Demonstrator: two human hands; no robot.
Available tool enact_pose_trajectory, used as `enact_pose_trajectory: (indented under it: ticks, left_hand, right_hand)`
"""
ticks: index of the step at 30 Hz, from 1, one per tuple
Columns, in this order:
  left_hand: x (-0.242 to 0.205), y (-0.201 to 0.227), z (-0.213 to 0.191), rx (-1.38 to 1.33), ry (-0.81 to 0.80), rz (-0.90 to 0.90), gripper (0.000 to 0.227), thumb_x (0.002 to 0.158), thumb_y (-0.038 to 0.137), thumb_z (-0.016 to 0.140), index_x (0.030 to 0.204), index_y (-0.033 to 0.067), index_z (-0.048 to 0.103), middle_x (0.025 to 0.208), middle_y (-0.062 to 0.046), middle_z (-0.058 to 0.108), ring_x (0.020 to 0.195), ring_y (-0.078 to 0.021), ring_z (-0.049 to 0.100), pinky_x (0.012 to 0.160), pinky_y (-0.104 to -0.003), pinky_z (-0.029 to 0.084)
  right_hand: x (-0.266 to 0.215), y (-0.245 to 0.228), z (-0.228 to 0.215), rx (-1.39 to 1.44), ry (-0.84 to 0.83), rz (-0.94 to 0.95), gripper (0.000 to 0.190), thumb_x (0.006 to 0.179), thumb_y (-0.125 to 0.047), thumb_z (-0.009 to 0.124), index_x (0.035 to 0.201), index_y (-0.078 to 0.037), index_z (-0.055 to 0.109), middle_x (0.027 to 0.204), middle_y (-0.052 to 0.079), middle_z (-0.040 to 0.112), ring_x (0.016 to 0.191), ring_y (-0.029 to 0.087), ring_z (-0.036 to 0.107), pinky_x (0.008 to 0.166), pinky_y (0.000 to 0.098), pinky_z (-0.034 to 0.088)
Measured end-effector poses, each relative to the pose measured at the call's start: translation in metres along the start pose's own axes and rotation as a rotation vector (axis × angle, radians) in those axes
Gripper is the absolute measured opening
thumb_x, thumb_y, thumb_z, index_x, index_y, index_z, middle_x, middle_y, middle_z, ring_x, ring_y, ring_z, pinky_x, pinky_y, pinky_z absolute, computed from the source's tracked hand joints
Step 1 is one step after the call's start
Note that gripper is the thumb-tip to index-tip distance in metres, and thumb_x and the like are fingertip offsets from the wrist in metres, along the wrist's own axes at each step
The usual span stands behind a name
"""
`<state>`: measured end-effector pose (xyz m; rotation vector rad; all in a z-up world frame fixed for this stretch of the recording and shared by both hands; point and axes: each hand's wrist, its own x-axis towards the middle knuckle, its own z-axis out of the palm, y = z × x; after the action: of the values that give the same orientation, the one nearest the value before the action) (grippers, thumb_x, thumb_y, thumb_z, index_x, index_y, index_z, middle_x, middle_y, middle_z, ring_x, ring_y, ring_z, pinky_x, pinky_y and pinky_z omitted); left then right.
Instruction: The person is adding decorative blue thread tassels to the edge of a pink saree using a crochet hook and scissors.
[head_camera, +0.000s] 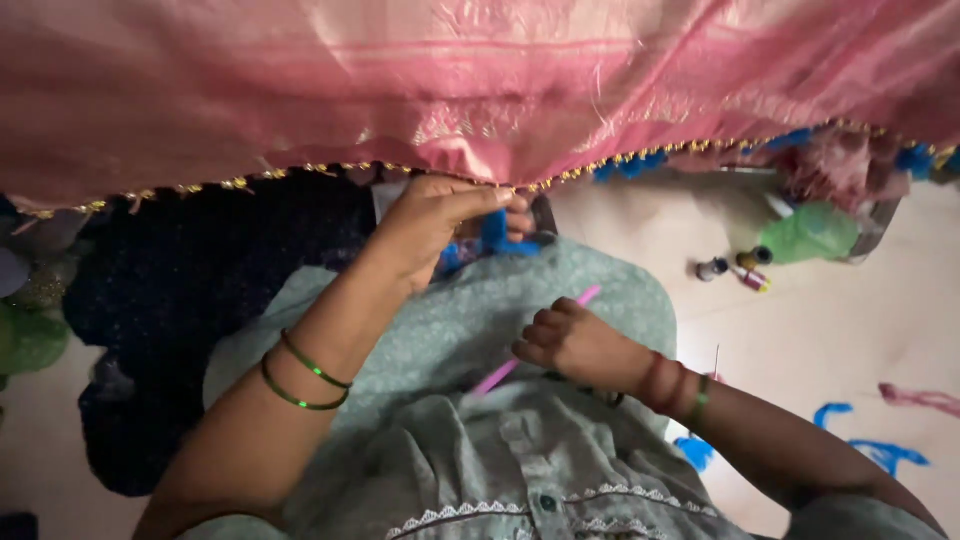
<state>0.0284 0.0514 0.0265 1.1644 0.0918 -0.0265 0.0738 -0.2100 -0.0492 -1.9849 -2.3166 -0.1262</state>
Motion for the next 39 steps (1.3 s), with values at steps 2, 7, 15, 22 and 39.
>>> enact_pose_trajectory:
  ticks: [2,7,15,22,39]
  left_hand:
    - [0.002,0.0,-0.002,-0.047,-0.023,-0.052,0.032,0.091,0.017,0.069,0.106,-0.0109,0.073,0.093,-0.019,0.079,0.086,-0.0264,0.078,0.081,-0.037,0.064]
    - [0.008,-0.009,-0.002,0.006,-0.013,-0.08,0.032,0.091,0.014,0.07,0.108,-0.013,0.073,0.097,-0.02,0.078,0.087,-0.0258,0.077,0.081,-0.036,0.062]
    - [-0.002,0.002,0.009,0.008,0.057,-0.105,0.021,0.086,0.014,0.07,0.098,-0.003,0.077,0.096,-0.012,0.08,0.085,-0.0202,0.078,0.078,-0.034,0.062]
    - [-0.001,-0.008,0.008,0.195,0.096,0.014,0.024,0.09,0.015,0.07,0.099,-0.0061,0.078,0.094,-0.015,0.081,0.084,-0.0176,0.077,0.077,-0.029,0.059]
    - [-0.003,-0.007,0.01,0.278,0.113,0.014,0.02,0.085,0.017,0.072,0.088,-0.0007,0.081,0.082,-0.006,0.081,0.071,-0.0108,0.074,0.066,-0.025,0.054]
  right_hand:
    - [0.013,-0.006,-0.072,-0.009,0.214,-0.02,0.032,0.085,-0.019,0.061,0.116,-0.011,0.065,0.108,0.002,0.067,0.105,0.022,0.066,0.087,0.0397,0.05]
    - [0.002,0.022,-0.144,-0.513,0.368,0.129,0.035,0.099,-0.02,0.068,0.134,-0.021,0.066,0.107,0.001,0.065,0.097,0.021,0.06,0.085,0.0407,0.043]
    - [-0.003,0.031,-0.136,-0.642,0.331,0.082,0.048,0.089,-0.02,0.067,0.137,-0.027,0.065,0.11,0.002,0.065,0.1,0.02,0.063,0.089,0.044,0.043]
    - [-0.01,0.035,-0.114,-0.611,0.394,0.168,0.045,0.094,-0.02,0.068,0.139,-0.027,0.066,0.116,0.001,0.065,0.104,0.019,0.062,0.089,0.0437,0.042]
    - [-0.011,0.056,-0.097,-0.637,0.505,-0.035,0.035,0.097,-0.025,0.077,0.129,-0.029,0.065,0.118,0.004,0.063,0.11,0.022,0.06,0.096,0.0487,0.04]
